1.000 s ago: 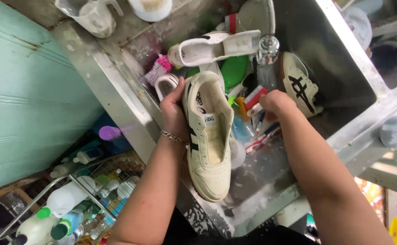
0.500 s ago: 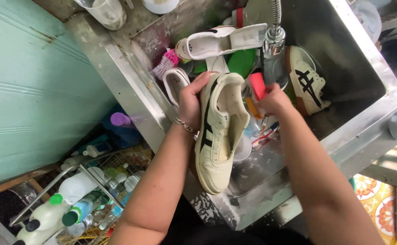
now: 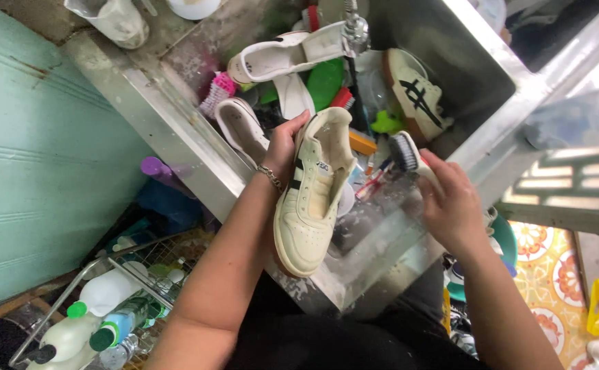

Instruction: The person washes a white sneaker with a gum sole in a stainless steel sink. They rinse the shoe under running water, scrub the sole with a red sponge, and clean the upper and interior with a toothbrush. The person repeatedly rinses the shoe to remove soap and dirt.

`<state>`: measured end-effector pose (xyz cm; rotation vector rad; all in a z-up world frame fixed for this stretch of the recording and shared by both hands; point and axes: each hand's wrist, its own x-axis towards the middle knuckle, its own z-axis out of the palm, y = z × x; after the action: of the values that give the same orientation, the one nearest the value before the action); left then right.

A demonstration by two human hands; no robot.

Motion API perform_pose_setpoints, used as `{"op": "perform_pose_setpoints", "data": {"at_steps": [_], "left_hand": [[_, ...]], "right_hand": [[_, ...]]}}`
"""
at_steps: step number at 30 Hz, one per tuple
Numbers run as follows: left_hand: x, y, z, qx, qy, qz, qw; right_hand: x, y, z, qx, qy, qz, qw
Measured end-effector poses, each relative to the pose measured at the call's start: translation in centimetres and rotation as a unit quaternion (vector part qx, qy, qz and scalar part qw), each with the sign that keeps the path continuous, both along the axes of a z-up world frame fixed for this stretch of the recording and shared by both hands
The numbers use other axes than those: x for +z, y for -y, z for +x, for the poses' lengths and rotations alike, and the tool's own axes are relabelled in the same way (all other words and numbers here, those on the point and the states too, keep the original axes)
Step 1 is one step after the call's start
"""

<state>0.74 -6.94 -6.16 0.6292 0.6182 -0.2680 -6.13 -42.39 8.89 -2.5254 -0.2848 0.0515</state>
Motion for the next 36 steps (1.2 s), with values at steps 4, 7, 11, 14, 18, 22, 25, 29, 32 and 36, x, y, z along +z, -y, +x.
{"op": "perform_pose_setpoints", "data": {"at_steps": [4, 7, 11, 14, 18, 22, 25, 29, 32, 36], "left_hand": [[-4.5, 2.1, -1.2, -0.016, -0.004, -0.002, 1.000], [-1.8, 4.1, -2.6, -0.084, -0.004, 0.071, 0.994], [0.5, 6.6, -4.6, -0.158, -0.006, 0.191, 0.969], [3.6, 7.6, -5.9, -0.207, 0.021, 0.299, 0.931], [-1.5, 7.5, -3.9, -0.245, 0.031, 0.337, 0.909], [0.8, 8.2, -4.7, -0.286, 0.029, 0.350, 0.892], [1.2, 8.8, -5.2, -0.270, 0.040, 0.335, 0.902], [2.2, 7.3, -6.4, -0.286, 0.034, 0.340, 0.895], [2.3, 7.7, -6.3, -0.309, 0.031, 0.348, 0.885], [3.2, 8.3, -6.3, -0.312, 0.035, 0.338, 0.887]], "right_hand": [[-0.1, 0.8, -1.3, 0.038, 0.055, 0.052, 0.996], [3.8, -0.6, -1.9, 0.104, 0.050, -0.052, 0.992], [4.8, -2.1, -0.6, 0.208, 0.143, -0.154, 0.955], [4.7, -1.9, -0.3, 0.221, 0.157, -0.223, 0.936], [4.8, -2.4, -2.6, 0.242, 0.086, -0.224, 0.940], [3.5, -0.9, -1.2, 0.245, 0.062, -0.251, 0.934], [4.7, -1.0, 0.8, 0.242, 0.083, -0.224, 0.940], [1.0, -2.1, 0.0, 0.253, 0.085, -0.246, 0.932], [1.4, -0.3, 1.3, 0.256, 0.078, -0.227, 0.936], [2.3, 1.2, 2.5, 0.260, 0.057, -0.174, 0.948]]}}
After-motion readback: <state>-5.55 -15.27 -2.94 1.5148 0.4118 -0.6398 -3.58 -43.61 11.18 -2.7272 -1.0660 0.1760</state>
